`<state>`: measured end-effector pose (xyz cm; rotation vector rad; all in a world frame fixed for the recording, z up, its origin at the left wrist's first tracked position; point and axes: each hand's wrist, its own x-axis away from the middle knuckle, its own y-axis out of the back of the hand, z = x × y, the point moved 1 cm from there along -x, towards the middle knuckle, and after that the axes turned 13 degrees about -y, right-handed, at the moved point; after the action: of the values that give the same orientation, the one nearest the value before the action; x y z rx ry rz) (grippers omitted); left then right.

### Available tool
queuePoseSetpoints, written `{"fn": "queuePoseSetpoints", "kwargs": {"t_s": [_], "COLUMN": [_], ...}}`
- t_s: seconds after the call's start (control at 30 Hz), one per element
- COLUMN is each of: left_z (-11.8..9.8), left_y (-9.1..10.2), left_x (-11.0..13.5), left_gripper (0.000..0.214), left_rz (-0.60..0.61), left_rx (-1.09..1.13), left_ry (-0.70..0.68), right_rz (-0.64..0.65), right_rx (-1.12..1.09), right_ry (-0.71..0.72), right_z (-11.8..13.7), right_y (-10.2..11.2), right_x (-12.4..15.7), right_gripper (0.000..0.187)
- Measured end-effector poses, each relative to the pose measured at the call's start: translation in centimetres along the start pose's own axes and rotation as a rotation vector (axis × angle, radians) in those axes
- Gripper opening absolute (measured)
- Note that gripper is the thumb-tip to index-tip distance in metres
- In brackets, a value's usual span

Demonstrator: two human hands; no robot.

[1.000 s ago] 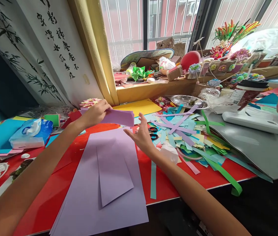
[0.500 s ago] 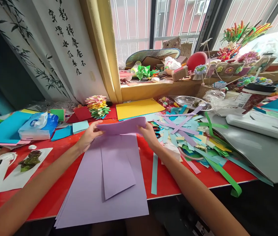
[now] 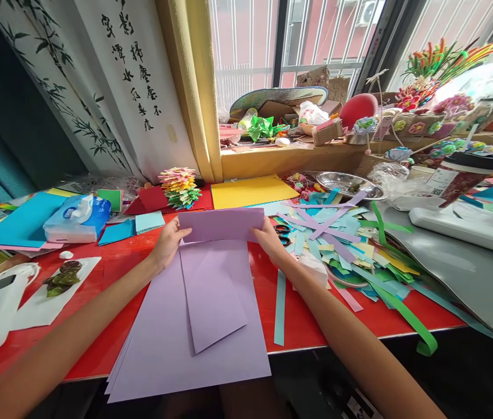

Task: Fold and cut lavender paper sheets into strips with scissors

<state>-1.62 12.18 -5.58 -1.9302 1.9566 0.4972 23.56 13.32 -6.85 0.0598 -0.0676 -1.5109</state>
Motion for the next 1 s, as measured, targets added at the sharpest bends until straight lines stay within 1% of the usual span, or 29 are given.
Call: {"fn": "queuePoseSetpoints", "kwargs": {"t_s": [0.07,0.17,0.4,0.57,0.7,0.83,1.0], "left_z": [0.1,0.2,0.8,1.2,1.6,1.9,1.3], "left_y": [-0.1,-0.2,0.2,0.4,0.6,0.7,0.8], "left_x": [0.2,0.3,0.1,0.1,0.0,0.0,-0.1], "left_gripper": [0.034,0.033,0.024,0.027,0.031,0.034,0.032], "left_rz": [0.007,-0.002,-0.057,-0.052,-0.058,-0.044,-0.018], "left_rx": [0.039,0.036,0.007,-0.021,-0.069,-0.103,-0.103], "left_ry": [0.026,0.066,0.035,0.060,0.106,0.132,0.159], "right_rz": [0.005,0.015,0.015,0.029,0.010,-0.025,-0.092], "right_rx": [-0.002,-0.010,-0.034,0.026,0.056,0.084,0.114], "right_ry": [0.001,0.002,0.024,0.024,0.025,0.047,0.120], "right_z": [-0.1,-0.1,0.0,-0.1,-0.5,-0.9,-0.7], "right_y": [0.0,-0.1,0.0,-0.1,-0.1,0.0,0.1], "right_x": [0.0,-0.1,0.0,0.0,-0.2,-0.5,-0.6], "right_gripper": [0.039,0.036,0.038,0.041,0.039,0.032,0.024]}}
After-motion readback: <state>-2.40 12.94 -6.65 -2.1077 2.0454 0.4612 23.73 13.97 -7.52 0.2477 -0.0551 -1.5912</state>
